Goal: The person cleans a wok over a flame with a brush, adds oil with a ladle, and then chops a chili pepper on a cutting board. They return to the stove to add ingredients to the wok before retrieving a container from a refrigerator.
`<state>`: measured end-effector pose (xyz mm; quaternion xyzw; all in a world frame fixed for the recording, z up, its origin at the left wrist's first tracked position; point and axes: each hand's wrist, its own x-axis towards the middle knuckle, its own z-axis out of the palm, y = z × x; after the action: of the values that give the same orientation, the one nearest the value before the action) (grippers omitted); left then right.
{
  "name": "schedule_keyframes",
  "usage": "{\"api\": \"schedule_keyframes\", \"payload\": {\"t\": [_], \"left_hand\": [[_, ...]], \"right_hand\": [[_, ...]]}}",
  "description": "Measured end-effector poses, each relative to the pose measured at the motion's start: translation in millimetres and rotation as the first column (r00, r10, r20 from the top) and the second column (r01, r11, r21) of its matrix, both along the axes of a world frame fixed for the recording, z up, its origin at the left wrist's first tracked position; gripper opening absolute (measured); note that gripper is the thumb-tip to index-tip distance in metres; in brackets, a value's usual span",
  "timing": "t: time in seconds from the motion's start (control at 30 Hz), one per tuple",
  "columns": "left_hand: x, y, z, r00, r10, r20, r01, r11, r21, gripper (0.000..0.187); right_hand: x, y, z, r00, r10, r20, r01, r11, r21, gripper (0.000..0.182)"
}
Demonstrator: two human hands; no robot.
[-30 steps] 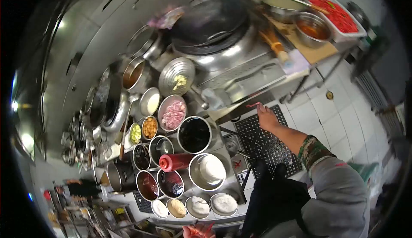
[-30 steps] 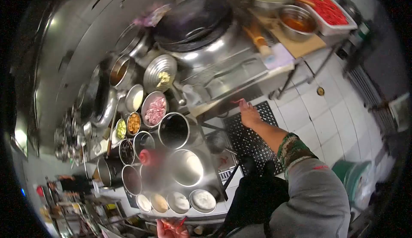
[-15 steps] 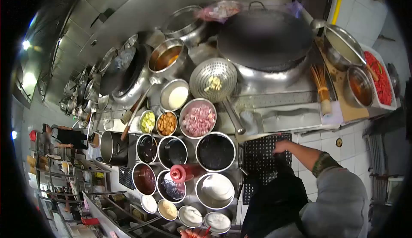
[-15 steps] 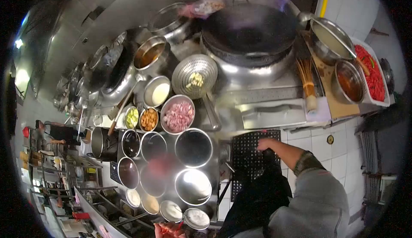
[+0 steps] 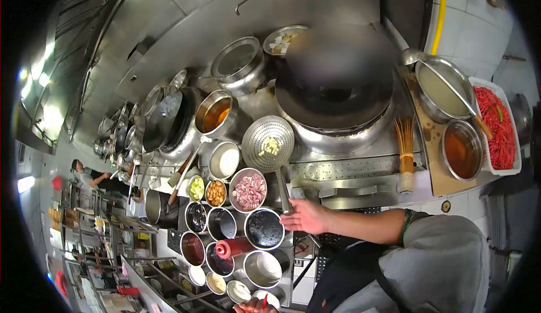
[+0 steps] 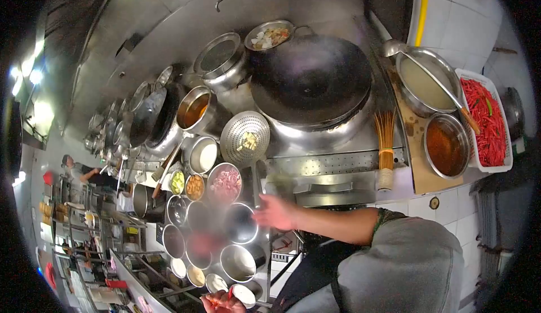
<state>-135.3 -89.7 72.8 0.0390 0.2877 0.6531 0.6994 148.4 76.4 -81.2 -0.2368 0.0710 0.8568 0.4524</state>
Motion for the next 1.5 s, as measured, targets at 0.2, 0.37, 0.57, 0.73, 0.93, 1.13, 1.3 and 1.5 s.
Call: {"api": "schedule_keyframes", "payload": {"t": [0.2,0.37,0.57,0.73,0.93,1.13,1.3,1.5], "left_hand": [[39.2,2.2,42.3,0.993,0.095,-0.068,-0.099,0.993,-0.059,0.028],[11.1,-5.3,23.6,0.99,0.144,-0.003,-0.144,0.989,0.019,0.03],[-8.0,6.2,9.2,0.996,0.061,0.063,-0.068,0.99,0.121,0.031],[-11.9,20.0,13.9,0.998,0.053,0.043,-0.059,0.987,0.147,0.026],[-31.8,18.3,3.2,0.986,-0.022,0.167,0.007,0.996,0.09,0.021],[-33.4,29.4,-6.5,0.991,-0.076,0.112,0.064,0.992,0.106,0.022],[-34.9,34.8,-2.9,0.984,-0.152,0.094,0.138,0.981,0.14,0.026],[-40.0,23.5,-4.3,0.989,-0.06,0.134,0.048,0.995,0.087,0.027]], "right_hand": [[23.0,14.5,16.3,0.994,-0.034,-0.106,0.037,0.999,0.033,0.044],[63.5,78.6,20.8,0.988,-0.154,0.02,0.155,0.976,-0.153,0.021],[65.3,56.5,99.2,0.926,-0.123,0.358,0.066,0.984,0.167,0.012],[104.3,26.0,163.2,0.977,-0.208,0.056,0.18,0.932,0.315,0.016],[212.5,0.2,179.1,0.674,-0.37,0.639,0.181,0.922,0.342,0.016],[259.1,-5.4,174.1,-0.109,-0.108,0.988,0.05,0.992,0.113,0.025],[264.1,-10.1,161.5,-0.785,0.004,0.619,-0.061,0.995,-0.084,0.038],[272.4,-45.6,202.3,-0.86,-0.012,0.511,-0.063,0.995,-0.083,0.033]]}}
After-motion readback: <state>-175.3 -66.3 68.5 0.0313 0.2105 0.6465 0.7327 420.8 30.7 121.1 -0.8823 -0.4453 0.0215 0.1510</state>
